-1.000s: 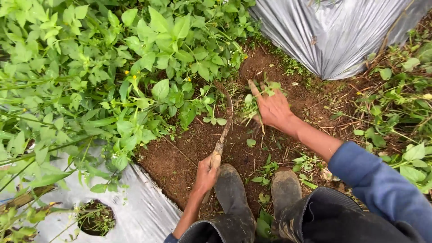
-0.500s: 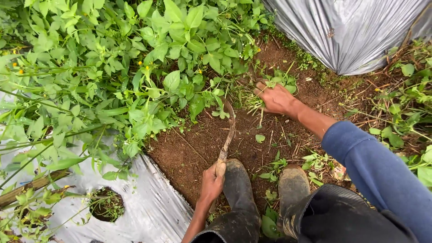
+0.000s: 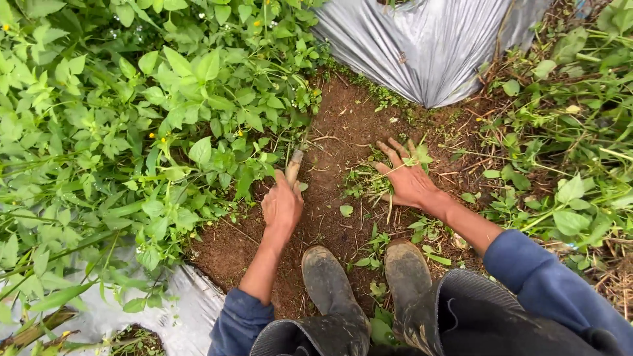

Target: The person uses a sickle to cut weeds at the base of plants in a garden bed. They pull the cut weeds by hand and toss them aside, clearing the soil around the crop plants.

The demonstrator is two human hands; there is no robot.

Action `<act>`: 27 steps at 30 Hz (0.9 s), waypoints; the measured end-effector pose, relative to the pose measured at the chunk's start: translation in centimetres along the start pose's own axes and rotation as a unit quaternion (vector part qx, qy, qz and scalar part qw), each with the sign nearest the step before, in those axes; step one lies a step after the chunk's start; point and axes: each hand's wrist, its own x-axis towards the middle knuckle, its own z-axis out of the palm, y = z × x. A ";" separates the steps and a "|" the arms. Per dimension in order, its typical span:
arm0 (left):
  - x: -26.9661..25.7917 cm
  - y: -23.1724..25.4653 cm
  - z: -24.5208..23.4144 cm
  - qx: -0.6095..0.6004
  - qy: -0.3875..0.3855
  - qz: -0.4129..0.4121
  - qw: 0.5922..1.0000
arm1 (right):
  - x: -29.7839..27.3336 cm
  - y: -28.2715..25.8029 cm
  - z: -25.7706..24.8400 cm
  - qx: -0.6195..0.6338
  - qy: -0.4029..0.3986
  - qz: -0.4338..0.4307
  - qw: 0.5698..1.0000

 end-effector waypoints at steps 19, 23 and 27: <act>-4.9 -6.4 4.6 -0.061 0.023 0.019 0.998 | 5.2 -4.1 -5.2 -0.080 -0.052 -0.101 0.990; -5.1 -7.3 4.7 -0.072 0.039 0.021 0.996 | 6.9 -5.5 -8.8 -0.075 -0.071 -0.121 0.987; -5.5 -8.3 5.8 -0.074 0.025 0.036 0.996 | 11.7 -2.7 -1.0 -0.115 -0.064 -0.128 0.983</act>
